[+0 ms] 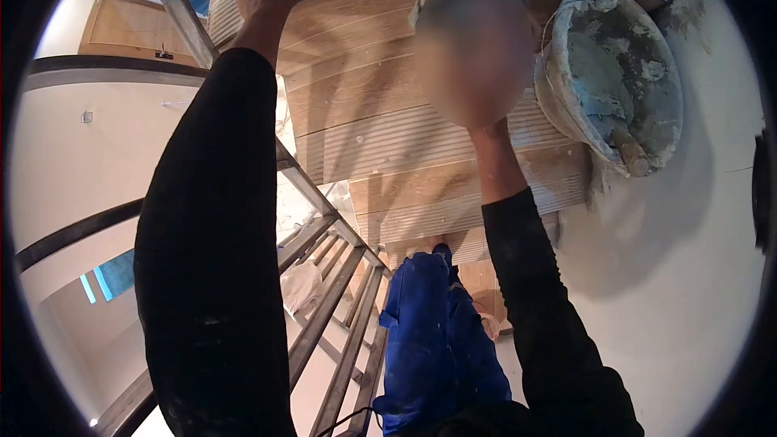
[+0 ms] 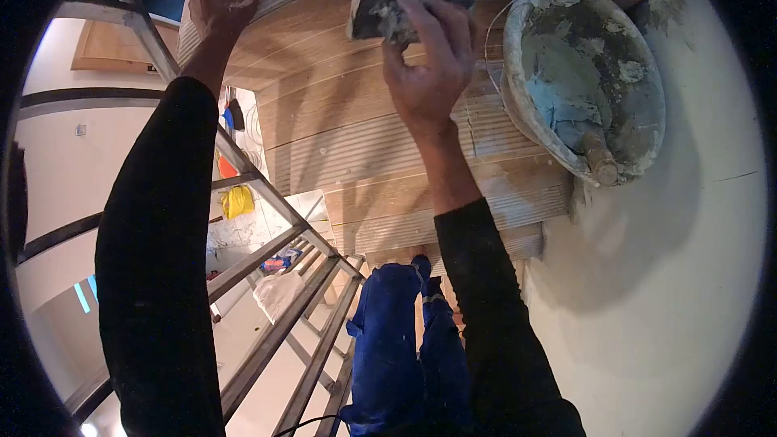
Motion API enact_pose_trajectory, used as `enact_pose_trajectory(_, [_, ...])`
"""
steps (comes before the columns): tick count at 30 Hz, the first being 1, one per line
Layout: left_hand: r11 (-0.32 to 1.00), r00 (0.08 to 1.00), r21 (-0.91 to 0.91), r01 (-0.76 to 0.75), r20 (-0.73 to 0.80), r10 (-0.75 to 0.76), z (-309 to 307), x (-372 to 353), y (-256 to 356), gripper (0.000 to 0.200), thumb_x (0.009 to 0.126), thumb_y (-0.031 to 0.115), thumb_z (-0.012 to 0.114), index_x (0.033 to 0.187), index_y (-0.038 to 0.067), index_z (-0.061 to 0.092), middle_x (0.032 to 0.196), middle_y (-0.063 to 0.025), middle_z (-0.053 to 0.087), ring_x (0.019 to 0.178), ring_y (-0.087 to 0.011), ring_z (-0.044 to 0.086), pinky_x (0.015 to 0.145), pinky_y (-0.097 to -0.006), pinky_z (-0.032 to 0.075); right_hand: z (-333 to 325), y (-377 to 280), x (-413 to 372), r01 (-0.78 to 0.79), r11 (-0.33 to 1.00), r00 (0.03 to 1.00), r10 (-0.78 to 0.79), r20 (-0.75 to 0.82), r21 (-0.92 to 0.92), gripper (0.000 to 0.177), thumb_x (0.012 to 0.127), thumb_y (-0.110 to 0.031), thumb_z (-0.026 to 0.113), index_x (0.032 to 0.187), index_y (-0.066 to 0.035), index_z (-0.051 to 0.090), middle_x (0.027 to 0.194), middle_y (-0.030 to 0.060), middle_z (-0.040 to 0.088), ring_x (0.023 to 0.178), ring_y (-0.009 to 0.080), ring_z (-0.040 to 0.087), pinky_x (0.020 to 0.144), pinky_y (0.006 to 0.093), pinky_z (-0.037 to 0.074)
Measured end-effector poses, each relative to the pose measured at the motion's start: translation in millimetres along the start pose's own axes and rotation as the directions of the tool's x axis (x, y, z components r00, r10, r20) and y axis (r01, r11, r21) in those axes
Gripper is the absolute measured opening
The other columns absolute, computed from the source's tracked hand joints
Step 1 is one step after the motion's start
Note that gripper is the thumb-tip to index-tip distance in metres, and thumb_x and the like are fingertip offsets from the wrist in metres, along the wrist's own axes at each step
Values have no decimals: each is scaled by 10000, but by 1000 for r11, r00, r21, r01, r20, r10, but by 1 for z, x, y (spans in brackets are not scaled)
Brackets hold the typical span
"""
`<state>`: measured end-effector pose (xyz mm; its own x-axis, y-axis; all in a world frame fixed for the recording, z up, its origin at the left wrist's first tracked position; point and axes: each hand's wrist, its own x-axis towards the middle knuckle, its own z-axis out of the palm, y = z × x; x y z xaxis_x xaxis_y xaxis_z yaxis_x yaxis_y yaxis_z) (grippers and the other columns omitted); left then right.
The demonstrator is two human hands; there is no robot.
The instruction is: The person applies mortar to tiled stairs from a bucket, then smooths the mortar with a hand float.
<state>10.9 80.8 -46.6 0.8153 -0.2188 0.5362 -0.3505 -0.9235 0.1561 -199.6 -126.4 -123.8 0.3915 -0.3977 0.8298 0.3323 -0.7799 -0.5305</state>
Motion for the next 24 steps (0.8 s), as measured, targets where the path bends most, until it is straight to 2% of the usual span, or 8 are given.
enact_pose_trajectory(6, [998,999,-50,46,0,-46,-3,-3,3,456,857,508,634,1041,136,822,1045,-123,793,1013,-364,747,952,-451,562,23,30,6,139,984,989,-143,-32,-116,487,702,-17,810,1166,-164,789,1135,49,691,1079,295,583,983,436,484])
enact_pose_trajectory(12, [998,998,3,57,-3,-57,-2,3,3,464,856,524,656,1062,141,817,1101,-115,789,1066,-348,736,996,-458,543,5,21,-23,-90,993,988,99,119,-77,466,729,-13,793,1184,-103,753,1133,87,687,1099,334,593,995,433,491])
enact_pose_trajectory(14, [997,997,17,69,18,-69,1,-3,-3,464,856,529,661,1061,144,817,1110,-110,788,1074,-342,734,1005,-459,539,5,5,-3,-249,966,965,253,-70,71,462,757,-16,753,1215,-55,709,1131,123,683,1080,359,610,1002,458,490])
enact_pose_trajectory(18, [998,999,45,-37,-5,37,2,2,-4,430,862,500,644,1036,147,819,1094,-101,791,1053,-333,740,1002,-453,542,27,-10,30,-439,832,835,517,-187,340,447,779,-23,702,1226,-25,681,1155,149,684,1057,372,625,1001,478,488])
enact_pose_trajectory(20, [998,1000,58,-6,-1,6,1,4,1,420,865,489,637,1027,146,818,1091,-102,791,1047,-330,742,1000,-449,544,36,-15,28,-373,924,913,382,-141,89,415,793,-33,662,1207,-30,688,1154,161,681,1064,371,632,994,480,487])
enact_pose_trajectory(21, [999,1000,34,22,12,-23,-1,3,4,416,863,480,632,1023,145,817,1095,-102,790,1047,-327,742,1000,-449,544,37,-20,22,-374,923,912,384,-145,89,415,793,-33,662,1207,-30,688,1154,161,681,1064,371,632,994,480,487])
enact_pose_trajectory(23, [999,998,14,50,30,-50,-5,2,7,411,862,472,627,1019,144,817,1098,-102,789,1047,-323,743,1001,-449,544,32,-33,4,-413,885,904,371,213,213,425,772,-23,677,1196,-43,699,1140,162,679,1079,367,622,984,482,478])
enact_pose_trajectory(24, [998,998,13,59,33,-59,-6,2,8,403,861,465,631,1014,141,816,1095,-103,790,1044,-323,744,998,-449,545,26,-34,-3,-414,886,904,372,210,210,425,772,-23,677,1196,-43,699,1140,162,679,1079,367,622,984,482,478])
